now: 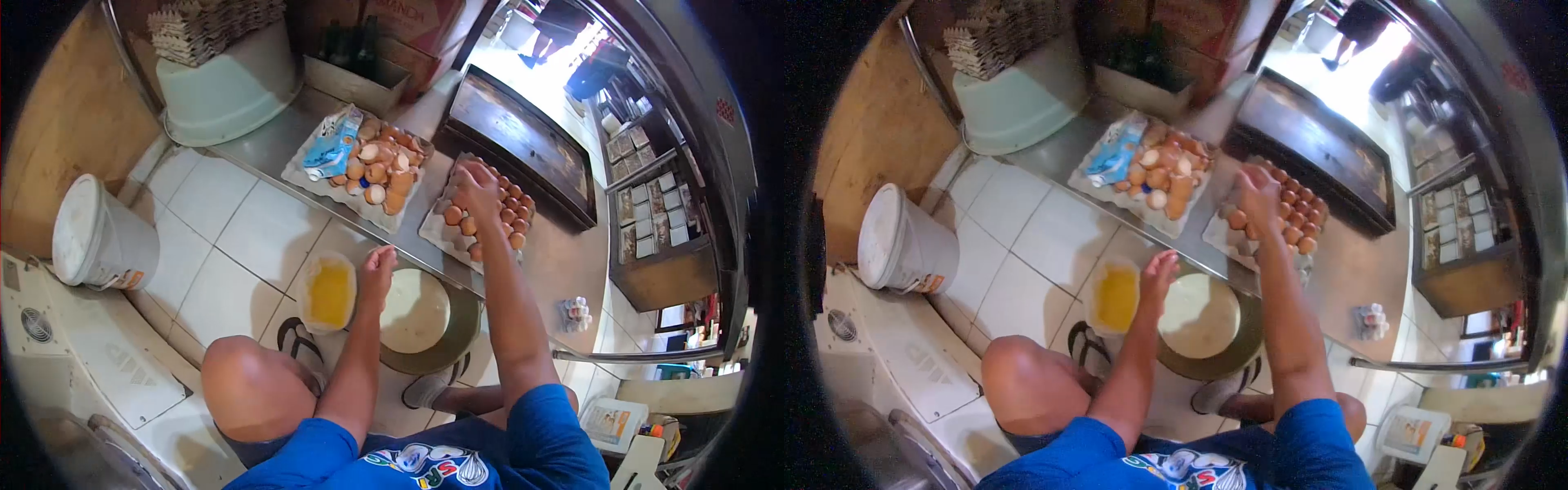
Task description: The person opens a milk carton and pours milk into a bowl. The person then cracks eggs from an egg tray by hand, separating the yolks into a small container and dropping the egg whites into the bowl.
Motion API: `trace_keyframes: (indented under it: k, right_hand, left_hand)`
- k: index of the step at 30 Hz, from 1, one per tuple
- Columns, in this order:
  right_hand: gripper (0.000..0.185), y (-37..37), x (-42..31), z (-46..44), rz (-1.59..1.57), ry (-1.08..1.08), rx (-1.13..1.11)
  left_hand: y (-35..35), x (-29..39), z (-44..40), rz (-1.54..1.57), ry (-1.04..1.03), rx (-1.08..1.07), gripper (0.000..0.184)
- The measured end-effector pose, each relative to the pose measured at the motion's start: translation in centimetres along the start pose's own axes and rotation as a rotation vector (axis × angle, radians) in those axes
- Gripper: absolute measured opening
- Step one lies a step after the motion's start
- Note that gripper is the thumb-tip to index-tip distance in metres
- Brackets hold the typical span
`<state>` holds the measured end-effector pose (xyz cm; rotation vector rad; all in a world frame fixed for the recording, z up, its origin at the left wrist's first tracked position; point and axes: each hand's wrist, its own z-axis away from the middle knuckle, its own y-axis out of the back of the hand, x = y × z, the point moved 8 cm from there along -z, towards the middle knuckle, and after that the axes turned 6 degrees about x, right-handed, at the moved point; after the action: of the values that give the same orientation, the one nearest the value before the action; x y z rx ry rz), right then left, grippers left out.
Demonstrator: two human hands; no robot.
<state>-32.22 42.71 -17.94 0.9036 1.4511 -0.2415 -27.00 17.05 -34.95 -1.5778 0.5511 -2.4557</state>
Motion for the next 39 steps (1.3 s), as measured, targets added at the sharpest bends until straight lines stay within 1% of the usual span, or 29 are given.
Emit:
trace_keyframes:
  k: [1,2,4,5,9,10,14,15,19,21,22,25,27,29,30,33,34,35,37,39]
  right_hand:
    - [0.041,2.7,1.6,0.0,0.182,0.056,0.042]
    - [0.041,3.9,2.0,1.0,0.190,0.052,0.043]
    - [0.029,6.4,2.7,3.2,0.714,0.049,0.081]
    - [0.029,7.1,3.4,4.2,0.717,0.043,0.087]
    - [0.032,5.7,4.6,8.6,1.128,0.536,0.114]
    - [0.032,5.9,5.6,9.3,1.128,0.522,0.105]
    - [0.043,5.8,3.8,12.1,1.063,0.643,0.139]
    - [0.043,6.1,3.5,12.4,1.064,0.637,0.152]
    - [0.044,8.4,4.0,12.6,0.714,0.280,0.189]
    - [0.042,9.3,4.0,14.3,0.324,0.218,0.306]
    - [0.042,9.1,4.1,15.5,0.330,0.218,0.308]
    - [0.042,9.5,7.2,18.9,0.313,0.019,0.488]
    - [0.041,8.5,6.8,21.0,0.296,-0.006,0.556]
    - [0.039,8.2,5.5,22.7,0.056,0.062,0.625]
    - [0.039,8.1,6.6,23.0,0.056,0.066,0.622]
    - [0.038,6.7,10.4,23.0,0.351,0.170,0.555]
    - [0.038,6.4,10.7,22.7,0.446,0.208,0.534]
    - [0.038,6.4,9.8,22.3,0.440,0.218,0.533]
    - [0.036,6.2,9.2,21.7,0.427,0.124,0.462]
    - [0.033,6.8,9.9,22.4,0.429,0.007,0.399]
  left_hand:
    - [0.5,-0.2,-0.3,-0.003,-0.008,0.012,0.030]
    - [0.9,-0.5,-0.5,-0.010,-0.016,0.021,0.029]
    - [0.8,-0.8,-0.8,-0.028,-0.038,0.031,0.029]
    - [0.4,-0.8,-0.7,-0.030,-0.033,0.024,0.029]
    - [-0.1,-0.6,0.2,-0.063,-0.020,0.048,0.026]
    - [0.1,-0.8,0.6,-0.073,-0.007,0.050,0.026]
    - [-0.1,-1.5,0.3,-0.123,-0.035,0.020,0.024]
    - [-0.3,-1.5,0.3,-0.128,-0.039,0.008,0.024]
    - [-0.3,-1.4,0.7,-0.163,-0.046,0.017,0.024]
    - [-0.2,-1.3,0.8,-0.153,-0.043,0.016,0.024]
    - [-0.2,-1.4,1.0,-0.150,-0.040,0.013,0.025]
    - [-0.7,-1.2,1.0,-0.149,-0.042,-0.001,0.025]
    - [-1.1,-0.6,1.6,-0.162,-0.079,-0.011,0.026]
    - [-1.3,0.0,2.1,-0.171,-0.116,-0.017,0.027]
    - [-1.2,0.1,2.2,-0.168,-0.118,-0.015,0.027]
    - [-1.1,0.3,2.8,-0.188,-0.100,-0.017,0.028]
    - [-1.2,0.5,2.8,-0.194,-0.099,-0.019,0.029]
    - [-1.2,1.2,2.6,-0.189,-0.109,-0.016,0.029]
    - [-1.0,1.9,2.4,-0.204,-0.108,0.003,0.028]
    - [-0.9,1.2,3.0,-0.230,-0.084,0.007,0.027]
